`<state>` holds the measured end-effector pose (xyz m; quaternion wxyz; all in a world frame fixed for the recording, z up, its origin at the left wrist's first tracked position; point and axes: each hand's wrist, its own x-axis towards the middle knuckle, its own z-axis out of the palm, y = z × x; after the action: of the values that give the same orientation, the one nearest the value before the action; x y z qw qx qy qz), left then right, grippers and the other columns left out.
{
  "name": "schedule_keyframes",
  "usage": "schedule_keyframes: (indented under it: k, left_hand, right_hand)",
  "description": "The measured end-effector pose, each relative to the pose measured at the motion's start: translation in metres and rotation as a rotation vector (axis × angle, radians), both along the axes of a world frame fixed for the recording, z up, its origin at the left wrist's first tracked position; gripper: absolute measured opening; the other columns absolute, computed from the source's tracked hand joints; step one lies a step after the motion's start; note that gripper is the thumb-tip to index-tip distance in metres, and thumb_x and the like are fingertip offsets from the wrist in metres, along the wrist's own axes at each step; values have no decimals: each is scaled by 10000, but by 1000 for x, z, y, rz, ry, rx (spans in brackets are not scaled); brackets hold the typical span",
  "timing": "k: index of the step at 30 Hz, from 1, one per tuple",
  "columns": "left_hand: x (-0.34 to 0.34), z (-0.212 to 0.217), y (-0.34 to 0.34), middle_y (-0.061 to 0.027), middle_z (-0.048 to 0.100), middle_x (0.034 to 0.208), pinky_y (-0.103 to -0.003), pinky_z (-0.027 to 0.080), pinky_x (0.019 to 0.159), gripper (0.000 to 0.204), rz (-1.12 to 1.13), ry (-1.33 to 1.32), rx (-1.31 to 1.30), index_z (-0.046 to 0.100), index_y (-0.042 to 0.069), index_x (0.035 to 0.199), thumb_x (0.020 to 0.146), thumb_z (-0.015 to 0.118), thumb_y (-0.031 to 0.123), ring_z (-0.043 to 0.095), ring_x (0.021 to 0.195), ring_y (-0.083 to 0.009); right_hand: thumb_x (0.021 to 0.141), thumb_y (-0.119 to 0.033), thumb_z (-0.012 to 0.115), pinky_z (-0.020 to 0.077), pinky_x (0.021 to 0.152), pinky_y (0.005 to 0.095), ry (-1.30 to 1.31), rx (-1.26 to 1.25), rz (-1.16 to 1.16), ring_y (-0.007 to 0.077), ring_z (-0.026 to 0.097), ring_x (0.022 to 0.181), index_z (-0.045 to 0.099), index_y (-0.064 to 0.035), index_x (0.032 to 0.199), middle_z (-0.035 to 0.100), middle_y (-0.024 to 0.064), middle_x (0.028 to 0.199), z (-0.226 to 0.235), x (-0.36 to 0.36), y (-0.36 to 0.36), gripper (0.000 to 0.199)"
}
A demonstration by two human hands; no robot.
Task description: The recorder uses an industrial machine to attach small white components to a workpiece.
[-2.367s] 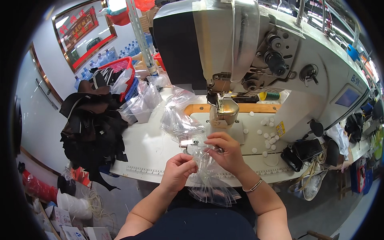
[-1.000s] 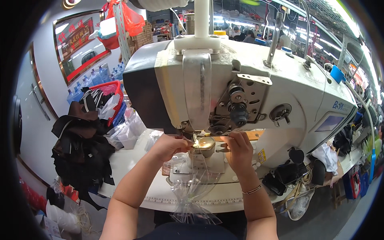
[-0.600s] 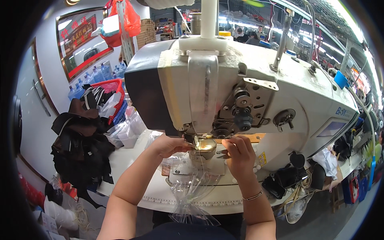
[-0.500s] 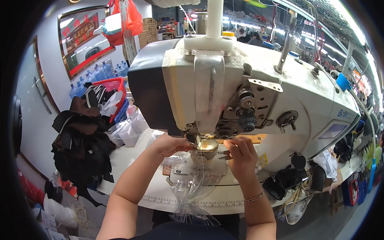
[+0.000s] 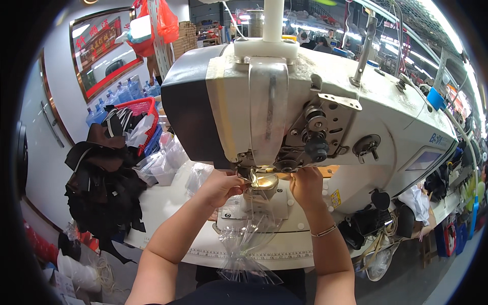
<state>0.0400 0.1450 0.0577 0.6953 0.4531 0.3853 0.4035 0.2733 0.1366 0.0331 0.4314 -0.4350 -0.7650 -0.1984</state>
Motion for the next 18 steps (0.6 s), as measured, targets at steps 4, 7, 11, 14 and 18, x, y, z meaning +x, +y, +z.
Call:
schedule_keyframes:
  k: [4, 7, 11, 14, 18]
  left_hand:
    - [4, -5, -10, -65, 589, 754, -216, 475, 528, 98, 68, -62, 44, 559, 15, 834, 744, 584, 44, 588, 644, -130]
    - [4, 2, -6, -69, 591, 744, -210, 478, 516, 106, 27, -104, -29, 566, 15, 831, 781, 565, 108, 588, 628, -132]
    - [-8, -1, 10, -51, 575, 690, -204, 465, 476, 142, -116, 42, -58, 583, 12, 825, 796, 556, 148, 562, 561, -103]
    - [-8, -3, 5, -31, 554, 653, -202, 441, 447, 123, -129, -43, -80, 589, 19, 812, 790, 560, 137, 520, 508, -85]
    - [-2, -12, 1, -12, 513, 616, -190, 379, 398, 44, -72, -100, -63, 558, 48, 755, 774, 559, 88, 472, 462, -66]
  right_hand:
    - [621, -2, 579, 445, 687, 423, -14, -20, -24, 375, 542, 815, 546, -31, 979, 573, 173, 899, 4, -7, 17, 361]
    - [634, -4, 579, 449, 681, 423, 28, 82, -23, 382, 547, 793, 545, -27, 979, 581, 174, 888, 4, -13, 26, 348]
    - [683, -25, 604, 455, 570, 345, 144, -13, -7, 267, 555, 581, 590, -42, 811, 582, 98, 670, 3, -15, 13, 129]
    - [751, -79, 618, 419, 511, 253, 639, -255, 4, 134, 501, 530, 583, -35, 795, 559, 42, 628, -11, -26, -22, 71]
    - [786, -98, 602, 386, 563, 191, 818, -760, 347, 59, 487, 580, 568, -17, 753, 575, 14, 670, -23, -20, -58, 95]
